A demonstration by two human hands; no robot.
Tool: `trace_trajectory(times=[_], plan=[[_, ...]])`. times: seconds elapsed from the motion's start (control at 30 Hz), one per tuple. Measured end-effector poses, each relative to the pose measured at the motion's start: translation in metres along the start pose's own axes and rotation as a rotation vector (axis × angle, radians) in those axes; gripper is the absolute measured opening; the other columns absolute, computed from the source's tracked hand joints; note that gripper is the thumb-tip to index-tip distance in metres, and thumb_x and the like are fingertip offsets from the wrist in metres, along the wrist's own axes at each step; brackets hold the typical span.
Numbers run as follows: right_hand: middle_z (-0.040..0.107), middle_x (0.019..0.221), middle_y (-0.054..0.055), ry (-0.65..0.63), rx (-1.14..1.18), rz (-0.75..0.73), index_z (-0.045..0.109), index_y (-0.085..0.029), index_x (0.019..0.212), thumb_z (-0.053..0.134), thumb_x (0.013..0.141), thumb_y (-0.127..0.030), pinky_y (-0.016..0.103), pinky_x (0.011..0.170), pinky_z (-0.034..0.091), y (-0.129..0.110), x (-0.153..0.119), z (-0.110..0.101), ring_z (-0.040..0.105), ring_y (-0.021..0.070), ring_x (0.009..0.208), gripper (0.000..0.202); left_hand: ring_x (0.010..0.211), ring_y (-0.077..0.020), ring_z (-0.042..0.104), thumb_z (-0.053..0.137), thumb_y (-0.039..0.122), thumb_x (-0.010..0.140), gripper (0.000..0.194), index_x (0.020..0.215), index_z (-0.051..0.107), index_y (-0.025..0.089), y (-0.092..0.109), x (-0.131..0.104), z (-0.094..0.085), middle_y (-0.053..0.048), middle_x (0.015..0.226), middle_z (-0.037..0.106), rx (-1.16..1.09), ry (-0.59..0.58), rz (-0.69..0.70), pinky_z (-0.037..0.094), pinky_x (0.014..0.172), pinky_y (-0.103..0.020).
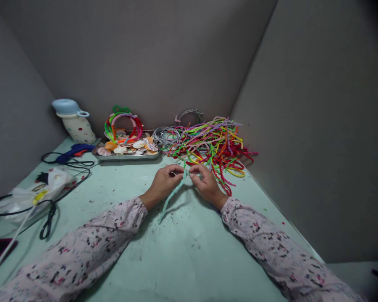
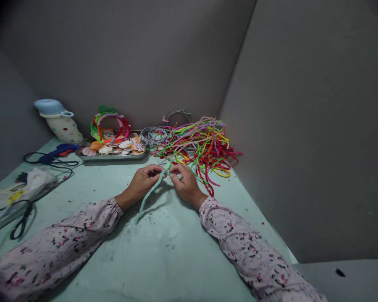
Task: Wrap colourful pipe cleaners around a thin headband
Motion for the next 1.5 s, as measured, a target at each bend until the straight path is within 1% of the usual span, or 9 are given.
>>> trace_trajectory(times=[0.17,0.3,0.47,0.67,0.8,0.9,1.27,1.4,1.5], plan=[[0.060,0.091,0.004,0.000,0.009,0.017,0.057,-0.021,0.092,0.053,0.083,-0.020,0.035,0.082,0.044,-0.001,0.000,0.000,0.055,0.0201,0.088,0.010,0.072,-0.0145,0.059,0.063,0.028,0.074,0.019,0.087,0.071,0.017,0.002,-0.001,0.000,-0.004,0.083,0.069,-0.005,0.006,0.015,0.044,0.066,-0.024],[0.060,0.091,0.004,-0.004,0.008,0.020,0.057,-0.021,0.091,0.053,0.083,-0.020,0.035,0.082,0.044,-0.001,0.000,0.000,0.055,0.0200,0.088,0.009,0.073,-0.0148,0.059,0.062,0.027,0.075,0.018,0.087,0.071,0.016,0.005,-0.001,-0.002,-0.004,0.082,0.068,0.045,-0.005,0.028,0.044,0.067,-0.025],[0.061,0.091,0.004,-0.003,0.014,0.028,0.057,-0.021,0.092,0.053,0.083,-0.021,0.035,0.082,0.045,0.000,0.000,0.001,0.056,0.0199,0.089,0.010,0.077,-0.0157,0.058,0.060,0.025,0.076,0.015,0.085,0.070,0.017,0.006,-0.002,-0.003,-0.003,0.082,0.066,0.123,0.012,0.085,0.044,0.071,-0.026],[0.061,0.091,0.004,0.000,0.014,0.033,0.058,-0.021,0.092,0.053,0.083,-0.022,0.035,0.081,0.045,0.000,-0.001,0.002,0.057,0.0202,0.088,0.010,0.080,-0.0162,0.059,0.059,0.021,0.076,0.011,0.081,0.069,0.019,0.007,-0.003,-0.003,-0.003,0.081,0.065,0.121,0.024,0.117,0.045,0.074,-0.027],[0.061,0.092,0.004,0.002,0.019,0.044,0.058,-0.021,0.092,0.053,0.083,-0.022,0.035,0.082,0.045,-0.001,-0.001,0.001,0.057,0.0201,0.089,0.010,0.081,-0.0160,0.059,0.059,0.024,0.078,0.014,0.087,0.068,0.018,0.008,-0.004,-0.003,-0.004,0.086,0.066,0.134,0.011,0.146,0.045,0.076,-0.027],[0.062,0.093,0.004,0.004,0.021,0.045,0.058,-0.021,0.094,0.053,0.084,-0.022,0.035,0.082,0.045,-0.001,-0.001,0.001,0.057,0.0202,0.090,0.011,0.081,-0.0154,0.059,0.060,0.022,0.078,0.015,0.090,0.068,0.017,0.009,-0.004,-0.003,-0.005,0.089,0.066,0.122,0.001,0.168,0.045,0.076,-0.027],[0.062,0.093,0.004,-0.006,0.016,0.054,0.058,-0.021,0.094,0.052,0.084,-0.022,0.033,0.080,0.045,0.001,-0.001,0.001,0.057,0.0198,0.090,0.011,0.081,-0.0157,0.059,0.059,0.022,0.080,0.011,0.083,0.068,0.017,0.009,-0.004,-0.003,-0.004,0.082,0.065,0.160,0.015,0.227,0.045,0.076,-0.027],[0.062,0.091,0.004,-0.009,0.003,0.035,0.057,-0.021,0.092,0.053,0.083,-0.021,0.034,0.081,0.044,0.000,-0.001,0.001,0.057,0.0198,0.089,0.010,0.081,-0.0153,0.059,0.058,0.020,0.079,0.012,0.084,0.067,0.017,0.010,-0.004,-0.003,-0.004,0.083,0.065,0.159,-0.003,0.190,0.045,0.076,-0.026],[0.061,0.091,0.004,-0.007,-0.017,-0.004,0.057,-0.021,0.092,0.054,0.083,-0.021,0.034,0.081,0.044,0.000,-0.001,0.001,0.056,0.0195,0.088,0.010,0.082,-0.0151,0.059,0.056,0.022,0.081,0.015,0.090,0.065,0.016,0.012,-0.005,-0.003,-0.003,0.087,0.065,0.106,-0.037,0.139,0.045,0.077,-0.026]])
Point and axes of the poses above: each hand's wrist, its own x-axis towards the middle knuckle, its own z-axis out of the palm, y = z × x, the point moved 1 cm from there along x, towards the middle knuckle
